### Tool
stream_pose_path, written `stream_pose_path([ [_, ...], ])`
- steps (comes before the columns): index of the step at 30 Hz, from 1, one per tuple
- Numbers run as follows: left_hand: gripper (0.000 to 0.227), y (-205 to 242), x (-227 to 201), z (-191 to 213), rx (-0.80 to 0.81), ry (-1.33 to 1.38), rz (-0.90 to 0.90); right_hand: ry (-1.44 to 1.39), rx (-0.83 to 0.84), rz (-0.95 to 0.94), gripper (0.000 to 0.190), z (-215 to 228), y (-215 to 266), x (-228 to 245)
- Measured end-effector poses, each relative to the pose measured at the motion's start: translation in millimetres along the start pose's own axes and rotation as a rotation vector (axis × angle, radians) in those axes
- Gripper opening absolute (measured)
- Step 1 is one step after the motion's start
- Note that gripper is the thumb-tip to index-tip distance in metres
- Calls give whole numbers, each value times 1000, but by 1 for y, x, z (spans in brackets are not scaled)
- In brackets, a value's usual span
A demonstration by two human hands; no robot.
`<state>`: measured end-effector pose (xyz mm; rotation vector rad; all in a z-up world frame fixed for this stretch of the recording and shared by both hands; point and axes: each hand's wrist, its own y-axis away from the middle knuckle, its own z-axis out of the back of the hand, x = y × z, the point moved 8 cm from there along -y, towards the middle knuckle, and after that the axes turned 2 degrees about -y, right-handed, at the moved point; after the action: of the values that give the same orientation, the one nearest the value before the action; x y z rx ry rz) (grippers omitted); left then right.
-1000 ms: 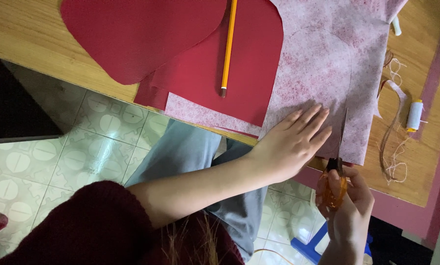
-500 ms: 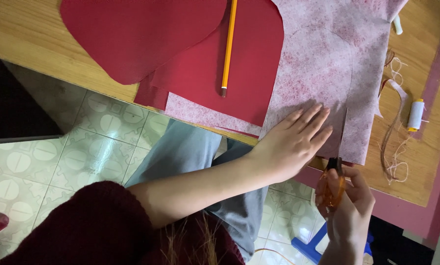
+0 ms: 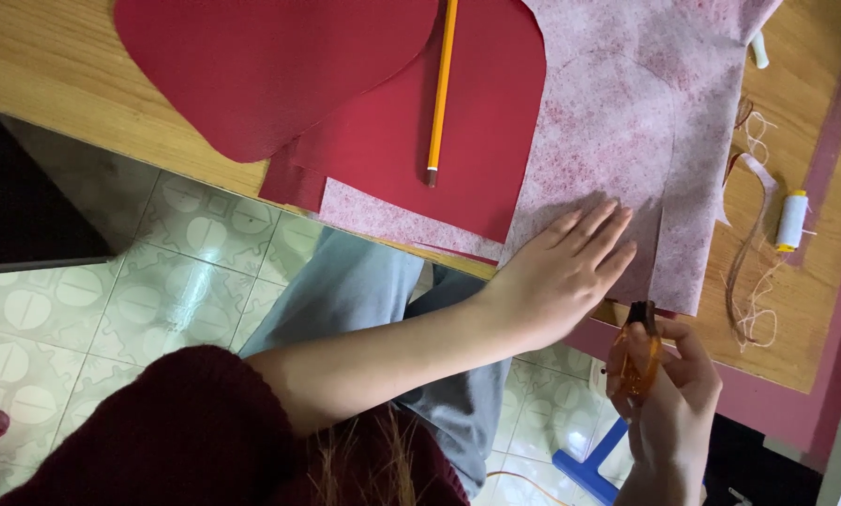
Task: Cutting out patterns from leather and fabric using scissors on a workshop table.
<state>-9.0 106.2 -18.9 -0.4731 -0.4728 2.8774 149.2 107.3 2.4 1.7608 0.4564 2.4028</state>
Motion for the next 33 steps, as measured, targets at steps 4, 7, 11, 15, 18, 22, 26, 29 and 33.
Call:
stream_pose_path([
  [4,50,1,0,-1,9,20,-4,40,-13,-2,14,-1,1,4],
  [7,50,1,1,-2,13,40,0,47,-33,-16,16,1,1,2],
  [11,49,1,0,-4,-19,24,1,43,-27,4,15,0,1,3],
  [15,49,1,0,-7,-29,48,3,34,-44,-7,18,2,1,0],
  [18,50,1,-1,-7,-23,36,1,41,0,30,17,-3,3,4],
  [22,50,2,0,-5,-14,18,1,70,-29,26,17,-1,2,2],
  [26,46,2,0,-3,-51,46,7,29,-20,24,18,-2,1,-1],
  [29,49,2,0,-4,-27,22,10,59,-7,27,18,-5,4,6],
  [33,49,2,0,-6,-8,27,1,59,-27,14,20,-6,5,4],
])
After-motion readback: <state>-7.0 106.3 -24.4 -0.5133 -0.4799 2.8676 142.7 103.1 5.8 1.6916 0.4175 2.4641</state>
